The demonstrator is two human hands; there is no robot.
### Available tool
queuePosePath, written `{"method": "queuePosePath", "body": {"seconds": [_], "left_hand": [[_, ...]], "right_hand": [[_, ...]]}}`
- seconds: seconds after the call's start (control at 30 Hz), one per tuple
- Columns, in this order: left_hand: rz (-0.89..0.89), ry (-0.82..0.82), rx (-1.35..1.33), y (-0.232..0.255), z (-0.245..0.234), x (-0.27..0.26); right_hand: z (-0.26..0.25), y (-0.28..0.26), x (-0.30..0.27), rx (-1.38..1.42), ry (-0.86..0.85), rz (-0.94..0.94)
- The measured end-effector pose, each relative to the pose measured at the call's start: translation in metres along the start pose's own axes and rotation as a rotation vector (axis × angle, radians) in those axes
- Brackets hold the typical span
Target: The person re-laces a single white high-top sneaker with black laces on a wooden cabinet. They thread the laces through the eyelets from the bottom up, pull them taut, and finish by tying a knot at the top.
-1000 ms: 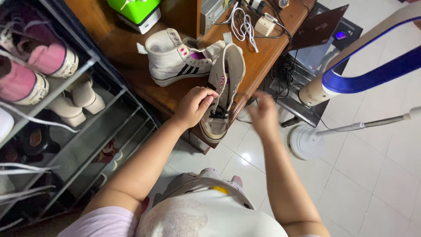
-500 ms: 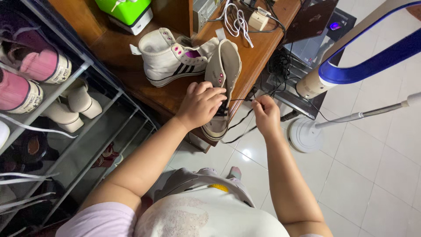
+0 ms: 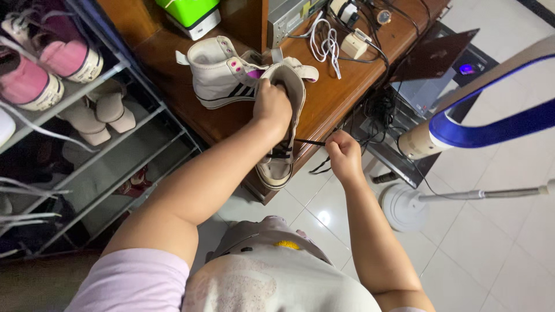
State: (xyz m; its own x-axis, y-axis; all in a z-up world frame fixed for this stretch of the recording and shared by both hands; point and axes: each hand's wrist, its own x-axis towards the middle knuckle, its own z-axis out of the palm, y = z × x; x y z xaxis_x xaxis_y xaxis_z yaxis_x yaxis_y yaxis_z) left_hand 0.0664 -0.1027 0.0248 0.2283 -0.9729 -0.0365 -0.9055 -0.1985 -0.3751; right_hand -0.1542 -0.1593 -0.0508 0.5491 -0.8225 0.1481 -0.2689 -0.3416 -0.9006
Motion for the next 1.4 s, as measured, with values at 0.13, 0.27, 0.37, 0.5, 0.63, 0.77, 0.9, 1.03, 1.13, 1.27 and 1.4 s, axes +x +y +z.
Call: {"method": "queuePosePath", "body": {"seconds": [0.13,0.27,0.37,0.5,0.63,0.77,0.9,1.03,1.13,1.27,1.4], "left_hand": [[0.062,0.140,-0.188,-0.015,-0.009,-0.001],[0.182,0.134,-0.671,-0.043,-0.022,-0.016],[0.141,0.181,-0.893,-0.050,-0.027,-0.028],[0.130,0.239,-1.037,-0.045,-0.022,-0.037],[0.143,0.296,-0.963,-0.038,-0.018,-0.034],[0.168,0.302,-0.956,-0.033,-0.018,-0.029],[0.179,0.327,-0.839,-0.031,-0.015,-0.028],[0.175,0.573,-0.613,-0.028,-0.009,-0.034],[0.158,0.649,-0.551,-0.026,-0.007,-0.037],[0.195,0.419,-0.699,-0.030,-0.008,-0.030],[0.187,0.131,-0.802,-0.032,-0.012,-0.021]], "right_hand": [[-0.007,0.014,0.011,-0.033,-0.041,-0.109],[-0.007,0.030,0.017,-0.100,-0.094,-0.078],[-0.006,0.034,0.019,-0.130,-0.148,0.055],[-0.007,0.034,0.024,-0.208,-0.247,0.040],[-0.012,0.030,0.028,-0.359,-0.365,0.032],[-0.020,0.025,0.030,-0.412,-0.490,0.162],[-0.026,0.027,0.026,-0.438,-0.428,0.112],[-0.023,0.028,0.016,-0.390,-0.151,-0.108],[-0.022,0.011,0.014,-0.331,-0.041,-0.191],[-0.013,-0.038,0.005,-0.299,0.070,-0.399],[0.017,-0.086,-0.008,-0.051,0.039,-0.424]]}}
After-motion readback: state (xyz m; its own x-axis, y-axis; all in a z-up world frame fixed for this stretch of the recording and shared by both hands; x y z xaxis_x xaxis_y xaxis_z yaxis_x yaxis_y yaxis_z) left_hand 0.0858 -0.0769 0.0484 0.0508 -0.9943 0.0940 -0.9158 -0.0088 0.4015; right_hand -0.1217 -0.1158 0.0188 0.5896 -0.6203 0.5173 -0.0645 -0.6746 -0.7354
